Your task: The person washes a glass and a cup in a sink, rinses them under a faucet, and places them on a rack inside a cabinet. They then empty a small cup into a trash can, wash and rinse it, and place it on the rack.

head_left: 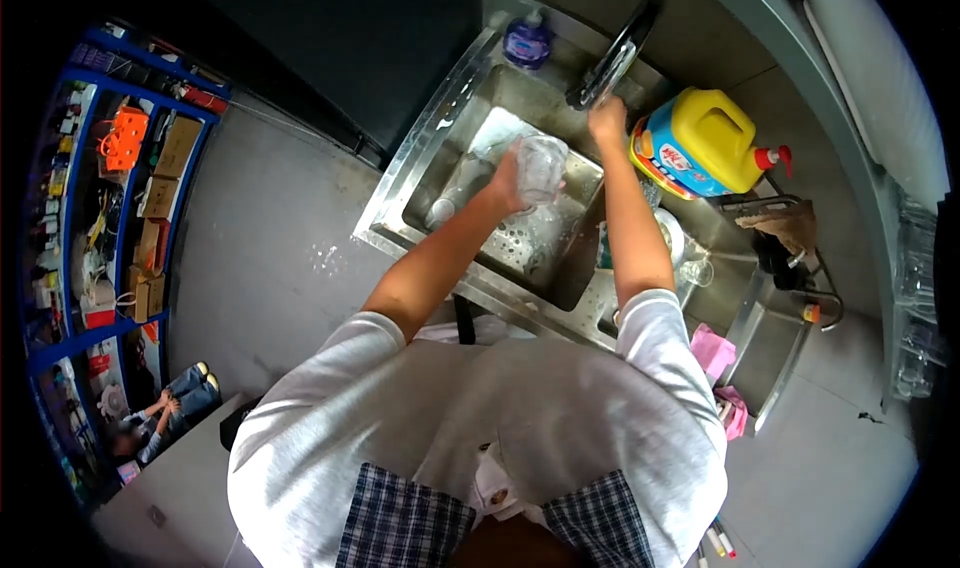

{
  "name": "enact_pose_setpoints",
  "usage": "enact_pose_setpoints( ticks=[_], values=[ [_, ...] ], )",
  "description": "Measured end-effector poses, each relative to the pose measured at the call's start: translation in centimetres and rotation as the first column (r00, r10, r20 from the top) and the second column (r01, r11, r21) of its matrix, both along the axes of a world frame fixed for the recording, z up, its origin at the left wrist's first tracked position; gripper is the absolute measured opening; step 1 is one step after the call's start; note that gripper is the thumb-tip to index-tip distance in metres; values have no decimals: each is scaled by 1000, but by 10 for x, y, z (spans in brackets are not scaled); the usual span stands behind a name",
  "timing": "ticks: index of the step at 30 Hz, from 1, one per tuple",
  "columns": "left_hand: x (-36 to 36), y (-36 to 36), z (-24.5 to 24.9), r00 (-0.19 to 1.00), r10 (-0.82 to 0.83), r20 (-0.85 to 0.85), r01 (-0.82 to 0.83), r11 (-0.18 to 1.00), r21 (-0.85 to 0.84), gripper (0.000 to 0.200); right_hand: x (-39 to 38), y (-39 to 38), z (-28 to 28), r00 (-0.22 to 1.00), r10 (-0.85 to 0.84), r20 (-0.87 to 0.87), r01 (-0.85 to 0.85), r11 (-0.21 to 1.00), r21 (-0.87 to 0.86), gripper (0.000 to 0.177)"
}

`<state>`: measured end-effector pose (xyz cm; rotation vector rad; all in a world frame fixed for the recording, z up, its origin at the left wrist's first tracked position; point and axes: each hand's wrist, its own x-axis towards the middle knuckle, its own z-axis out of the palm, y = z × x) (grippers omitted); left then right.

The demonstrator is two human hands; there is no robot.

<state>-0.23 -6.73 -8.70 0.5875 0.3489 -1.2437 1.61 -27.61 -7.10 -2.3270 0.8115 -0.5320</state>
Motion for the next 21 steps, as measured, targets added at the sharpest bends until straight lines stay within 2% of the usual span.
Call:
enact_pose_setpoints(
  ticks=[5,11,17,20,21],
  values=[
    [3,-4,-14,1000,-16,0,16,998,-53,76,5,-2,0,998,24,66,-20,998,-64,23],
    [8,-6,-8,997,-10,70,14,999,-47,79,13,-1,11,998,22,-53,-31,987,-160,26],
    [19,-13,3,987,21,160,-22,1000,1,78,16,-10,-6,993,86,82,-75,989,-131,27],
    [24,-16,5,988,53,143,-53,999,-2,78,27,-28,-33,994,109,17,-105,986,-129,26],
    [25,-18,4,991,58,123,-58,998,-7,78,22,-23,-22,995,96,-26,-99,982,-158,21]
  ],
)
